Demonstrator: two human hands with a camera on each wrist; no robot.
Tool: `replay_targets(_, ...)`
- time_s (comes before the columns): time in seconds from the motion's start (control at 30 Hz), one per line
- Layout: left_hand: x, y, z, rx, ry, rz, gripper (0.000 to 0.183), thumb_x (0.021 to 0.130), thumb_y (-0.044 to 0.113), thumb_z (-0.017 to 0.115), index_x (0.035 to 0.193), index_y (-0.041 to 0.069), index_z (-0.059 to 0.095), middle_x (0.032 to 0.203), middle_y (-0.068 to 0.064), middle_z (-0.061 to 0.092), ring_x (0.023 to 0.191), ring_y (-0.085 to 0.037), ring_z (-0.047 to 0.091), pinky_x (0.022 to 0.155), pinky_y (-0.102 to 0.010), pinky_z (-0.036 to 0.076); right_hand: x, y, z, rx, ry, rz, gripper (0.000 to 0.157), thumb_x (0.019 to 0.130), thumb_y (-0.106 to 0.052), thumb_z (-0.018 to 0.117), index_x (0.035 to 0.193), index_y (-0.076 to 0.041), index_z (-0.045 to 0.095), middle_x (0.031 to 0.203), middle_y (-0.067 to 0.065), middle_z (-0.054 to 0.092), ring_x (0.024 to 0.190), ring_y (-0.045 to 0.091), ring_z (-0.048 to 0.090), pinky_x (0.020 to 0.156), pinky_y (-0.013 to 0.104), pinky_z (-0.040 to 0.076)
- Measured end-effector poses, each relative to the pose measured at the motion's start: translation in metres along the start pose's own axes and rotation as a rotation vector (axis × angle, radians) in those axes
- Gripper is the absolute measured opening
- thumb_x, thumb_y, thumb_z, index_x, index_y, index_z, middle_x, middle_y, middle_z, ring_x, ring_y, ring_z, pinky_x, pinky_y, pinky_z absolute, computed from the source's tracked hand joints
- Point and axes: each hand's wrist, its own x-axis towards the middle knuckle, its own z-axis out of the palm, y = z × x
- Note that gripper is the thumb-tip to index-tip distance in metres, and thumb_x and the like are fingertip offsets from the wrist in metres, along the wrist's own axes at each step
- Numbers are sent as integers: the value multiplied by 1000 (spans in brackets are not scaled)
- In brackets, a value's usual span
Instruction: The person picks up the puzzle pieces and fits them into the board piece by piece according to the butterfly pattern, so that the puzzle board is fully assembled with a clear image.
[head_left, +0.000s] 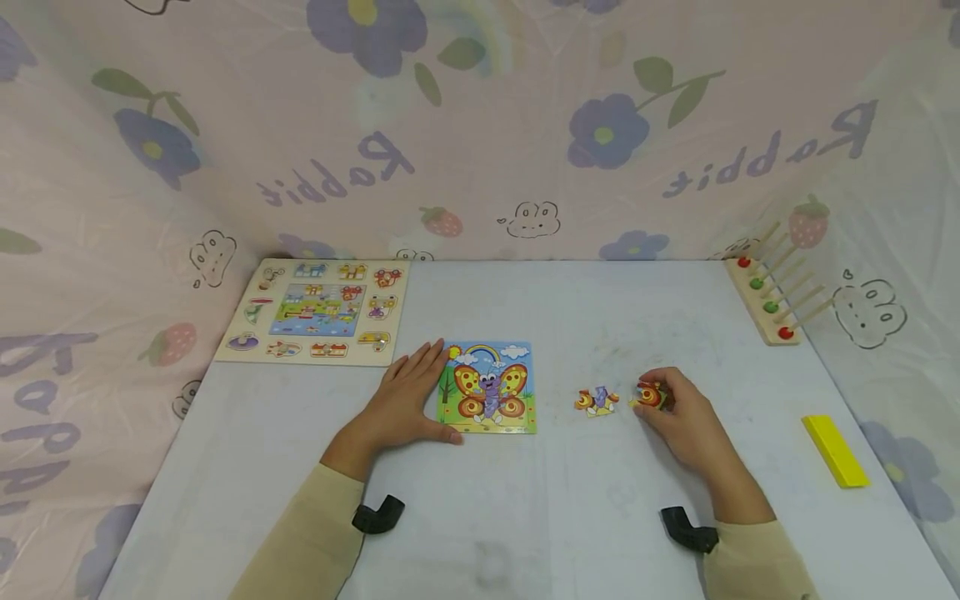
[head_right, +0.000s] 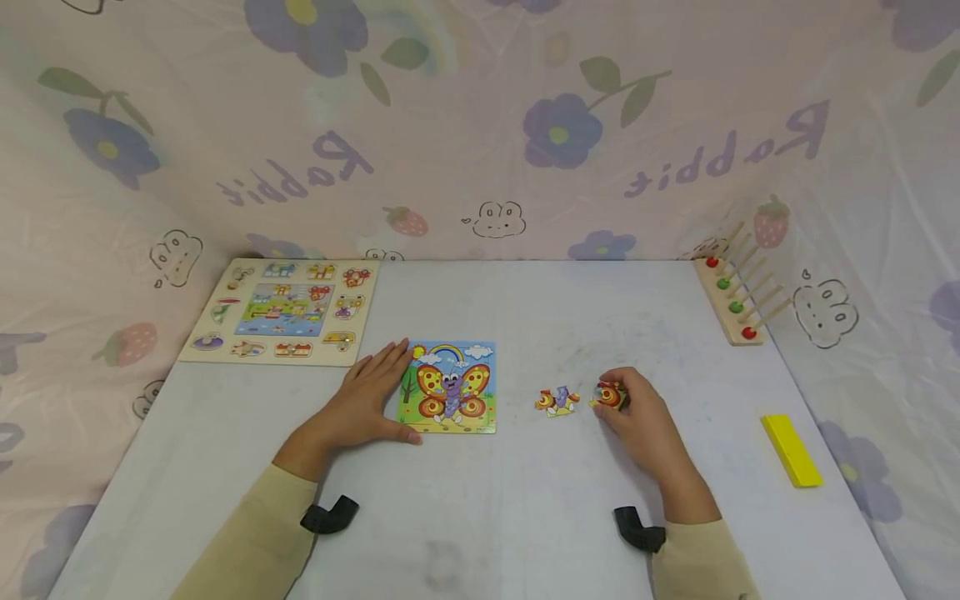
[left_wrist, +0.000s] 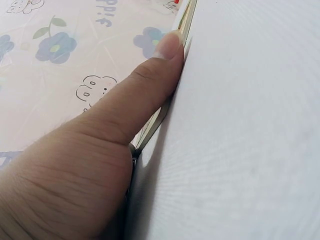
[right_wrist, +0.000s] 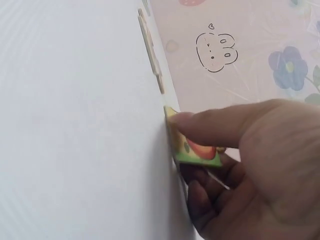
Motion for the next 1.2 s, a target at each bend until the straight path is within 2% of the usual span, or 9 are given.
replay_targets(0.13, 0, 0, 0, -1, 4, 4, 146, 71, 85, 84, 175, 9, 16, 182, -2, 4, 166, -24, -1, 130, -55, 3, -2, -3, 5, 17, 52, -49, 41, 102, -3, 77, 140, -5, 62, 116, 16, 68, 96, 26, 58, 77, 27, 46)
replay_targets(0.23, 1, 0, 1, 0, -3, -4, 146, 71, 86, 83, 175, 10, 15, 182, -1, 3, 166, -22, -2, 130, -53, 1, -3, -7, 9, 79, 81, -55, 44, 103, -6, 77, 143, -5, 59, 108, 12, 70, 83, 19, 59, 66, 23, 48)
replay_targets(0.33, 1, 0, 1, 2, -10, -12, 145, 71, 87, 81, 176, 12, 14, 182, 1, 2, 166, -21, -3, 130, -51, 0, -2, -10, 14, 174, 70, -19, 45, 104, -10, 78, 142, -2, 56, 108, 13, 74, 72, 17, 65, 59, 26, 54)
replay_targets(0.43, 1, -1, 1, 3, -10, -12, 145, 71, 87, 82, 176, 11, 14, 182, 1, 2, 166, -21, -3, 130, -51, 1, -2, -14, 20, 266, 30, 22, 42, 105, -11, 76, 139, -1, 54, 106, 15, 76, 65, 21, 69, 54, 31, 57)
replay_targets(0.57, 0, 0, 0, 1, -8, -11, 146, 71, 86, 82, 176, 12, 14, 182, 0, 2, 166, -21, -3, 130, -52, 0, -2, -22, 28, 329, -30, 50, 35, 107, -9, 73, 136, -2, 55, 103, 13, 77, 58, 26, 67, 52, 34, 57)
replay_targets(0.73, 0, 1, -1, -10, 2, 1, 146, 70, 84, 85, 175, 10, 16, 182, -2, 5, 166, -24, -1, 130, -55, 2, -3, -30, 39, 395, -90, 25, 25, 105, -11, 76, 126, -3, 63, 97, 12, 76, 58, 27, 65, 54, 32, 57)
replay_targets(0.93, 0, 0, 0, -18, 5, 2, 145, 70, 83, 86, 175, 10, 17, 182, -3, 5, 166, -24, -1, 130, -55, 3, -6, -39, 57, 443, -120, -113, 25, 103, -4, 76, 128, -5, 73, 93, 9, 70, 70, 26, 68, 63, 30, 59)
replay_targets(1.03, 0, -1, 1, -14, 0, -4, 145, 71, 83, 85, 175, 11, 15, 182, -1, 3, 166, -22, -2, 130, -53, 2, -6, -45, 67, 471, -134, -135, 27, 103, -2, 75, 130, -3, 70, 97, 10, 68, 72, 25, 68, 65, 30, 60)
replay_targets(1.2, 1, -3, 3, 4, 0, -3, 145, 72, 86, 82, 176, 11, 13, 182, 1, 1, 166, -20, -4, 130, -52, 1, -5, -53, 82, 542, -119, -158, 20, 101, 2, 76, 118, 0, 64, 96, 13, 68, 69, 24, 67, 64, 30, 61)
